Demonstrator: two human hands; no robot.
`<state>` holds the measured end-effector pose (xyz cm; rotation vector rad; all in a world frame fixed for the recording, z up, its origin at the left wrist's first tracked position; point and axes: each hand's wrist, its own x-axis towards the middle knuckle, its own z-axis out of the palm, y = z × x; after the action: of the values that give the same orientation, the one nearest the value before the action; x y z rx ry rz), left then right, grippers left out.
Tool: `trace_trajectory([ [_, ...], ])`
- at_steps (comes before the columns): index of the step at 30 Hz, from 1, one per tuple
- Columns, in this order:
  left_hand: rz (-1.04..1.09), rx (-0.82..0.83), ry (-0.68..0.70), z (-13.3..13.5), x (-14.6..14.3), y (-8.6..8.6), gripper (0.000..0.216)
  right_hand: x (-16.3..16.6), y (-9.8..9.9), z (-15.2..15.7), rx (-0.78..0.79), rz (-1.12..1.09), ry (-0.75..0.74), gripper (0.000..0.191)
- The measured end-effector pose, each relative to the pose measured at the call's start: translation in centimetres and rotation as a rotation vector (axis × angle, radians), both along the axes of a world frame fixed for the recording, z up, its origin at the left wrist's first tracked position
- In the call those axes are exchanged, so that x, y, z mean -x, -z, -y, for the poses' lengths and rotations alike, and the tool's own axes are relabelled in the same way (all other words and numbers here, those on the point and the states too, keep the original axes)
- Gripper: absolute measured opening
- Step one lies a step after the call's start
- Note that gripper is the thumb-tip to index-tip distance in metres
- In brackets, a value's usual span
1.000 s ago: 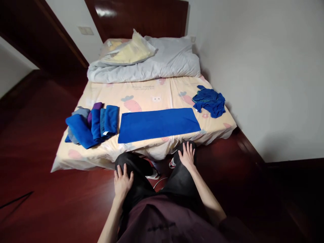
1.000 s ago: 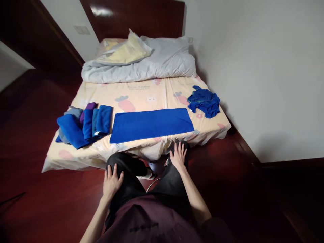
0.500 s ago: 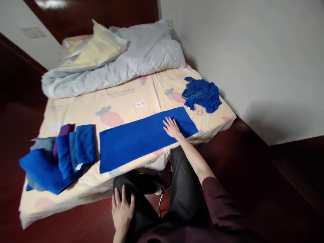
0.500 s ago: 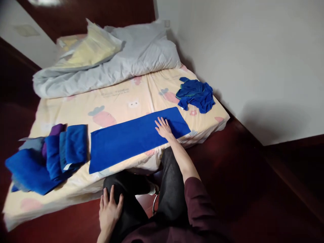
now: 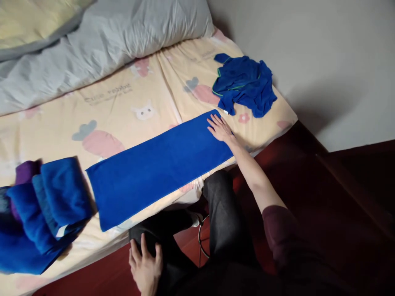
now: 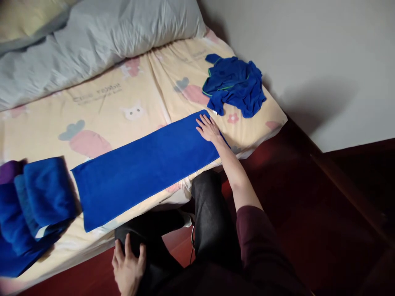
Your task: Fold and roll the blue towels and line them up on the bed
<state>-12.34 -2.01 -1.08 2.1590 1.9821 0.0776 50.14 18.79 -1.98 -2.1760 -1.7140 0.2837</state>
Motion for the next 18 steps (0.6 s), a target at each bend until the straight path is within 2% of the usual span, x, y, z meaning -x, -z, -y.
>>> trace_trajectory([
  [3,-0.02,0.015,-0.004,-0.2,0.1,0.0,0.077,-1.7,0.2,-1.6,0.021,-0.011,0.116,0.063],
  [6,-0.028,0.021,-0.02,-0.1,-0.2,-0.2,0.074,-2.1,0.1,-0.5,0.009,-0.013,0.173,0.064],
  [8,-0.024,0.023,-0.035,-0.1,-0.6,-0.4,0.073,-1.5,-0.1,2.1,-0.003,-0.005,0.147,0.065],
  [12,-0.003,0.048,-0.059,0.1,-1.1,-0.9,0.072,-0.5,-0.9,10.1,0.019,0.045,0.151,0.061],
  [15,0.003,0.076,-0.073,0.3,-1.3,-1.3,0.071,0.0,-2.0,15.5,0.037,0.065,0.357,0.06],
  [18,-0.001,0.085,-0.061,0.3,-1.6,-1.5,0.071,2.6,-3.4,18.6,-0.066,0.04,0.517,0.064],
])
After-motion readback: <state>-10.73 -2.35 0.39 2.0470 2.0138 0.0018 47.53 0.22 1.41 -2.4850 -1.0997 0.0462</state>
